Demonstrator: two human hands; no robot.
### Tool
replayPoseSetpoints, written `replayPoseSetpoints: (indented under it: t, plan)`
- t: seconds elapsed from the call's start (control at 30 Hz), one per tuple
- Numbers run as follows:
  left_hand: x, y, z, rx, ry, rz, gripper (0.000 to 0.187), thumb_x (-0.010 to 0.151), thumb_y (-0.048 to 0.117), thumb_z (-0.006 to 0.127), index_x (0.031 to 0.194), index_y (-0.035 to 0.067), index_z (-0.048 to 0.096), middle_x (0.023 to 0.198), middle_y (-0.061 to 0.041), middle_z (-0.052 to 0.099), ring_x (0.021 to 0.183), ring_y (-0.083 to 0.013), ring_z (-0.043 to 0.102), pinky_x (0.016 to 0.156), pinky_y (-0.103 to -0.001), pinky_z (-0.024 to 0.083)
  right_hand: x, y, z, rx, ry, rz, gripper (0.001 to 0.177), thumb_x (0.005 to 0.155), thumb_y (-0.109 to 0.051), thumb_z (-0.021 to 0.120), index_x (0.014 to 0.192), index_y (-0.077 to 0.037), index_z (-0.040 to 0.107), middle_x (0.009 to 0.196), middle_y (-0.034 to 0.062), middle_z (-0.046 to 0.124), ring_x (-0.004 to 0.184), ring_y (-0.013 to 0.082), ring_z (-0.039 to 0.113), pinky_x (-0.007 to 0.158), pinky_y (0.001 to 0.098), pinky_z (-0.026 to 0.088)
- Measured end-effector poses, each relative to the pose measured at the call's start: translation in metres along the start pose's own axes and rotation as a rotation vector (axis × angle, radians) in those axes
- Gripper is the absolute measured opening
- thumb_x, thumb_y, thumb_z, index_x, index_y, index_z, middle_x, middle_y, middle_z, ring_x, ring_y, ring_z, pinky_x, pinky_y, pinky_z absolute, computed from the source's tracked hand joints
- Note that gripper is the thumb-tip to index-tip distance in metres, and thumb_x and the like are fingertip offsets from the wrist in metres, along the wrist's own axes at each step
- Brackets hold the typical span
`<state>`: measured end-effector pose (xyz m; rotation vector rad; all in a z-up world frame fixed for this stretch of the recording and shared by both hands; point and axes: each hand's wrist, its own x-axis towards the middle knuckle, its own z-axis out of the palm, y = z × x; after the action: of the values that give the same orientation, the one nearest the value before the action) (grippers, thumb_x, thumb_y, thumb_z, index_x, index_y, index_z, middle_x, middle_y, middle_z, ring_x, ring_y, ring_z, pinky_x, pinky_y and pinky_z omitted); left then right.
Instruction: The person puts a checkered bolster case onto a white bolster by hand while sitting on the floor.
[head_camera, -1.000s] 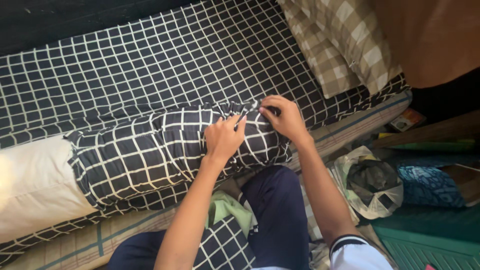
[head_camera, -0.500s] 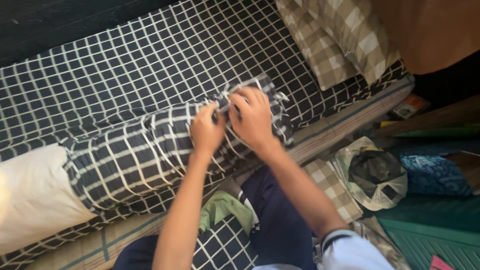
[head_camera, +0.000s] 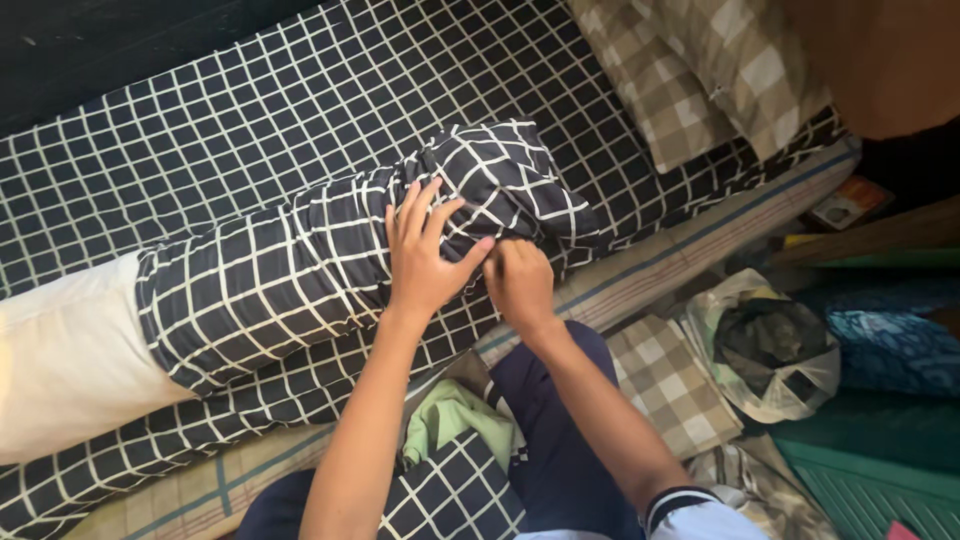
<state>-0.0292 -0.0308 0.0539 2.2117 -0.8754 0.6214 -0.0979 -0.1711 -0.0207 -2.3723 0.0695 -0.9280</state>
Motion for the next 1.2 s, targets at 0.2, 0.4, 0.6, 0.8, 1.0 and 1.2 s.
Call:
replayPoseSetpoints:
  t: [0.2, 0.4, 0.6, 0.8, 1.0, 1.2]
  plan:
    - [0.014, -0.010, 0.029, -0.012, 0.010, -0.104, 0.025, 0.081, 0.023, 0.080, 0.096, 0.011, 0.063, 0.141, -0.014, 0.056, 0.141, -0.0375, 0.047, 0.120, -0.064, 0.025, 0.000, -0.022, -0.012, 0.078, 0.236, 0.051, 0.044, 0.079, -0.017, 0.082, 0.111, 0.005, 0.061, 0.101, 0.0171, 0.062, 0.092, 0.0357, 0.060, 0.079, 0.0454, 0.046]
    - [0.000, -0.032, 0.029, -0.231, 0.029, -0.043, 0.029, 0.074, 0.005, 0.069, 0.101, 0.011, 0.062, 0.145, -0.016, 0.054, 0.145, -0.0378, 0.045, 0.126, -0.061, 0.021, -0.006, -0.008, -0.006, -0.011, 0.274, -0.033, 0.028, 0.082, -0.012, 0.083, 0.105, -0.002, 0.071, 0.110, 0.0105, 0.070, 0.095, 0.0317, 0.062, 0.085, 0.0420, 0.045]
    - [0.014, -0.032, 0.022, -0.183, -0.017, -0.058, 0.050, 0.078, 0.019, 0.074, 0.127, 0.014, 0.066, 0.145, -0.013, 0.054, 0.145, -0.0370, 0.044, 0.125, -0.061, 0.021, -0.025, -0.003, 0.019, 0.150, 0.381, -0.071, 0.013, 0.085, -0.001, 0.082, 0.088, -0.004, 0.069, 0.087, 0.0079, 0.067, 0.082, 0.0291, 0.061, 0.078, 0.0401, 0.046]
    - [0.031, -0.014, 0.023, 0.054, -0.087, -0.038, 0.083, 0.065, 0.054, 0.089, 0.127, 0.012, 0.054, 0.134, -0.016, 0.047, 0.133, -0.0388, 0.043, 0.113, -0.065, 0.019, -0.046, -0.034, 0.032, 0.309, 0.301, 0.090, 0.016, 0.083, 0.000, 0.082, 0.084, -0.004, 0.066, 0.079, 0.0075, 0.062, 0.075, 0.0286, 0.060, 0.070, 0.0398, 0.044]
    - [0.032, -0.036, 0.026, -0.035, -0.117, -0.060, 0.070, 0.080, 0.028, 0.084, 0.141, 0.013, 0.052, 0.148, -0.016, 0.049, 0.139, -0.0384, 0.045, 0.120, -0.056, 0.027, -0.040, -0.019, 0.006, 0.338, 0.210, 0.072, 0.027, 0.084, -0.003, 0.073, 0.110, 0.002, 0.066, 0.108, 0.0180, 0.062, 0.096, 0.0373, 0.063, 0.085, 0.0424, 0.052]
    - [0.031, -0.048, 0.020, -0.161, -0.154, -0.068, 0.069, 0.081, 0.013, 0.077, 0.147, 0.018, 0.056, 0.152, -0.018, 0.051, 0.142, -0.0398, 0.048, 0.122, -0.047, 0.034, -0.038, 0.031, 0.015, -0.070, 0.116, 0.274, 0.028, 0.081, -0.013, 0.081, 0.097, 0.004, 0.066, 0.102, 0.0226, 0.062, 0.097, 0.0455, 0.059, 0.085, 0.0509, 0.047]
